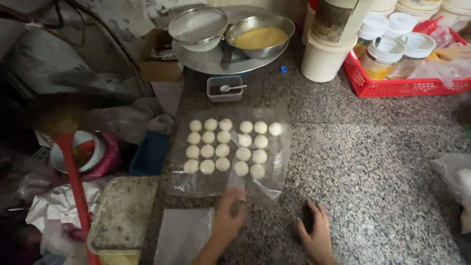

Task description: Shape small portions of dough into balls and arrange them in rows on a plastic sheet

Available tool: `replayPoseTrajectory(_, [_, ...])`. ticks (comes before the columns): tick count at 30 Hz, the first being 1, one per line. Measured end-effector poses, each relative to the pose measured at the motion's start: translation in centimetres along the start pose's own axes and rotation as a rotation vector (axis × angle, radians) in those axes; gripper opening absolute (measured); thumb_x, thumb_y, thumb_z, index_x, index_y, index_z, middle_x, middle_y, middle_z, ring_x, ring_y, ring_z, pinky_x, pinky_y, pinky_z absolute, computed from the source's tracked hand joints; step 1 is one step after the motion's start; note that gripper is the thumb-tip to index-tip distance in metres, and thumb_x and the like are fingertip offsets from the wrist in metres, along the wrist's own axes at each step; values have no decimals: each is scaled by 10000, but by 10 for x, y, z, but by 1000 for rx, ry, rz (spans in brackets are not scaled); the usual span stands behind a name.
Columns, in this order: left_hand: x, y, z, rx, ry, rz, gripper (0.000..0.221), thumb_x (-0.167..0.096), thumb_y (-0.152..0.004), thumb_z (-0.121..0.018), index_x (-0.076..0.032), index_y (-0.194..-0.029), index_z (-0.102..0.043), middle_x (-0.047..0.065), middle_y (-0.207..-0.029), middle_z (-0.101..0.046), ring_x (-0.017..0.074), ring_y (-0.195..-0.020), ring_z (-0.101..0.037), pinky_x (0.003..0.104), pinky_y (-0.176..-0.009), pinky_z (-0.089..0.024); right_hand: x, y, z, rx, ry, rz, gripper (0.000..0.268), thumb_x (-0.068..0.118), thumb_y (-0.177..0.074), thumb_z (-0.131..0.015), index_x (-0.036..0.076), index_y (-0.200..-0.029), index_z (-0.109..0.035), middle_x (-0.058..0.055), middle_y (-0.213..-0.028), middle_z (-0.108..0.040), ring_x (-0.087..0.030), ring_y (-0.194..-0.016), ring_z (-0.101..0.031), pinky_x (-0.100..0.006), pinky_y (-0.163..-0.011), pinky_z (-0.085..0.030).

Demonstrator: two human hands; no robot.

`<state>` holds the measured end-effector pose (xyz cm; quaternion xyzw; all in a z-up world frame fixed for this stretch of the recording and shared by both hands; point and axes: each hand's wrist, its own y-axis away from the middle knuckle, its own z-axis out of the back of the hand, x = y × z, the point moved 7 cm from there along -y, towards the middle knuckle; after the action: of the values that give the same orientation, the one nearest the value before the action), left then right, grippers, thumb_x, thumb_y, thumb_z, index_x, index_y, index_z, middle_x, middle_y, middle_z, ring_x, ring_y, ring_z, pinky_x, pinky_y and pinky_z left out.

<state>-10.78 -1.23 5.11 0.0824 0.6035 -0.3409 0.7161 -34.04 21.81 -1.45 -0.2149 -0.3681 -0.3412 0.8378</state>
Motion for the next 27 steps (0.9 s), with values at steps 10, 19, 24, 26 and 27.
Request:
replayPoseTrajectory(10, [187, 33, 108, -488, 954, 864, 245, -198, -1038, -471, -38, -1220, -505, 298, -1313, -559, 431, -1284, -583, 548, -1135, -455, 130, -50, -29, 48, -633, -702, 927, 439, -798, -745, 99, -1538, -302, -122, -1499, -468, -301, -1368, -547, -454, -1132, -484])
replayPoseTrajectory(19, [79, -13, 74, -699, 1243, 1324, 449, -347, -1108, -507, -175, -1522, -522, 189, -1641, -508, 111, -568, -309, 336, -561, -291, 140, -105, 15, -143, -934, -682, 264, -263, -848, -540, -28, -964, -572, -100, -924, -588, -194, -716, -538, -255, -549, -520])
replayPoseTrajectory(24, [120, -38, 97, -656, 885, 1162, 244, -410, -1068, -557, -190, -1137, -639, -20, -727, -482, 83, -494, -346, 248, -454, -225, 199, -119, 63, -39, -741, -601, 123, 27, -1038, -624, -45, -1110, -693, -131, -993, -684, -191, -817, -603, -292, -727, -555])
replayPoseTrajectory(26, [189, -56, 122, -637, 836, 1108, 241, -399, -1077, -531, -166, -1073, -595, 11, -770, -528, 105, -528, -414, 281, -485, -313, 202, -128, 63, -114, -875, -528, 192, 42, -1025, -630, -53, -1190, -651, -132, -1006, -657, -177, -783, -604, -341, -756, -583])
replayPoseTrajectory(27, [222, -65, 137, -625, 786, 1054, 262, -388, -1087, -506, -143, -1008, -549, 44, -813, -574, 130, -562, -482, 317, -516, -400, 206, -133, 64, -182, -1008, -452, 285, 57, -1012, -637, -60, -1271, -609, -133, -1018, -631, -164, -749, -605, -389, -785, -612])
